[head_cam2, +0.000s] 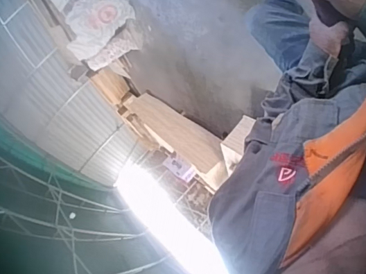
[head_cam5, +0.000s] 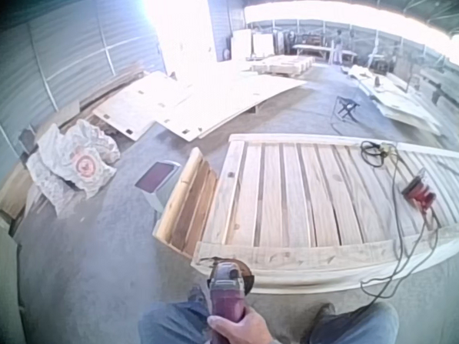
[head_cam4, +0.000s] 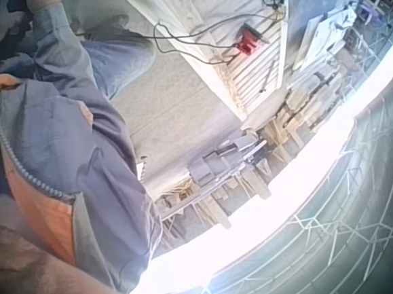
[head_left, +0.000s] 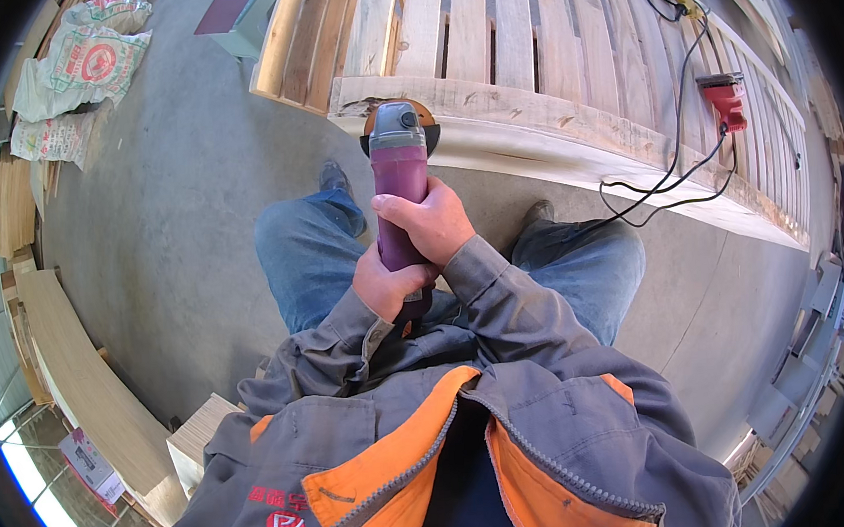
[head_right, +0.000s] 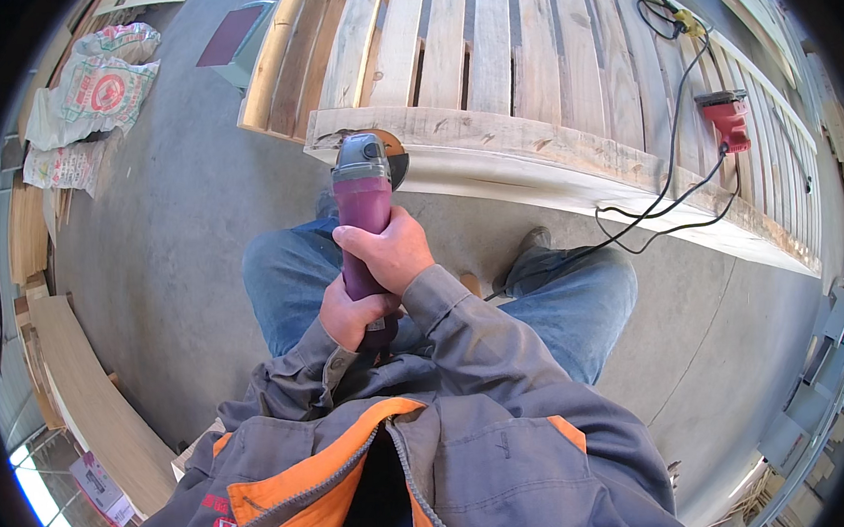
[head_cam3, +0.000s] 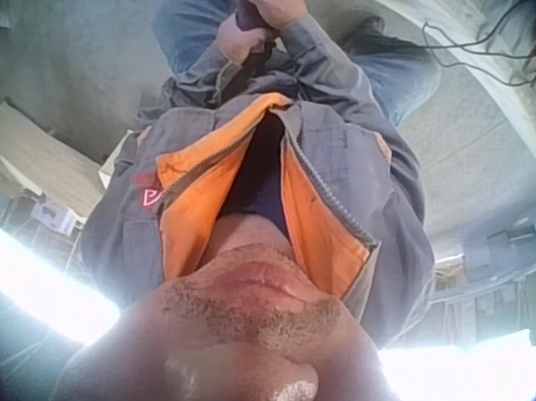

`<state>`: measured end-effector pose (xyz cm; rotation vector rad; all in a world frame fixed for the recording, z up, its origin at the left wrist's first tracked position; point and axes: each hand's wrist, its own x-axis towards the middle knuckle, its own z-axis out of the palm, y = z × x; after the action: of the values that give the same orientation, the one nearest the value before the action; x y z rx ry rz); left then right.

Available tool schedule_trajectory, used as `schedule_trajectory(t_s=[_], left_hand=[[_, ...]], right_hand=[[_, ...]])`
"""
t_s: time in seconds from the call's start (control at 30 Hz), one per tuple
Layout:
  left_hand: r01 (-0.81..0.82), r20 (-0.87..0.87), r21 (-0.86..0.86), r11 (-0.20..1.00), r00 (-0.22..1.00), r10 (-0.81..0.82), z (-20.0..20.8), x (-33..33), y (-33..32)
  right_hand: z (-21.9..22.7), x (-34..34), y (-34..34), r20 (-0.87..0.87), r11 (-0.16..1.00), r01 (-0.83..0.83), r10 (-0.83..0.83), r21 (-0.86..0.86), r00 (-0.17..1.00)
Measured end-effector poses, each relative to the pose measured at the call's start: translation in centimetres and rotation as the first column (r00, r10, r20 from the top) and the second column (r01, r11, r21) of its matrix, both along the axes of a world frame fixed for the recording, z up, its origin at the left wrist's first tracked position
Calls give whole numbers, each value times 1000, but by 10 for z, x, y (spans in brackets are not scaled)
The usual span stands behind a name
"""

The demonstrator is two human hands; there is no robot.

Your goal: The person sands a wooden slatted structure using a red electric sander and a purple angle grinder. They move the tools along the edges and surfaces of the wood, switching between them to smooth the material.

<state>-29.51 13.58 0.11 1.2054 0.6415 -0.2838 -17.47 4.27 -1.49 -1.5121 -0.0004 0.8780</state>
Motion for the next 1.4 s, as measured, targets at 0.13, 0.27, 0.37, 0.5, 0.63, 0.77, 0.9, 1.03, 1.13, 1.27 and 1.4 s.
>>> schedule_trajectory(t_s=[0.13, 0.27, 0.37, 0.5, 0.63, 0.77, 0.9, 1.03, 1.13, 1.27, 1.4], left_hand=[[-6, -1, 3, 1000, 1000, 6, 2, 1, -1], [12, -5, 12, 1000, 1000, -12, 3, 2, -1], [11, 3, 12, 1000, 1000, -11, 0, 2, -1], [3, -2, 10, 1000, 1000, -3, -2, 2, -2], [13, -17, 22, 1000, 1000, -13, 0, 3, -3], [7, -8, 25, 1000, 1000, -7, 0, 3, -5], [23, -17, 20, 1000, 1000, -22, 0, 3, -5], [29, -16, -2, 1000, 999, -29, -1, 4, -5], [35, -8, 18, 999, 999, -35, -2, 4, -6], [43, -14, 42, 998, 999, -43, 0, 5, -7], [45, -23, 22, 999, 999, -45, 2, 6, -8]], right_hand=[[2, 1, -1, -2, 1000, 4, -4, 4, 1000], [0, 1, -2, 5, 1000, -2, 2, -10, 1000], [0, 1, -2, 24, 1000, -6, 6, -14, 1000], [2, 2, -4, 32, 999, -17, 18, -27, 999], [-3, 1, -5, 30, 1000, 3, -3, -7, 1000], [-2, 0, -6, 27, 1000, 11, -11, -3, 1000], [-3, 1, -8, 8, 1000, 15, -15, -11, 1000], [0, 1, -10, 15, 1000, 16, -16, -20, 1000], [1, 1, -10, 35, 1000, 15, -14, -27, 999], [0, 2, -12, 35, 1000, 11, -10, -27, 999], [1, 3, -13, 32, 1000, 12, -12, -25, 999]])
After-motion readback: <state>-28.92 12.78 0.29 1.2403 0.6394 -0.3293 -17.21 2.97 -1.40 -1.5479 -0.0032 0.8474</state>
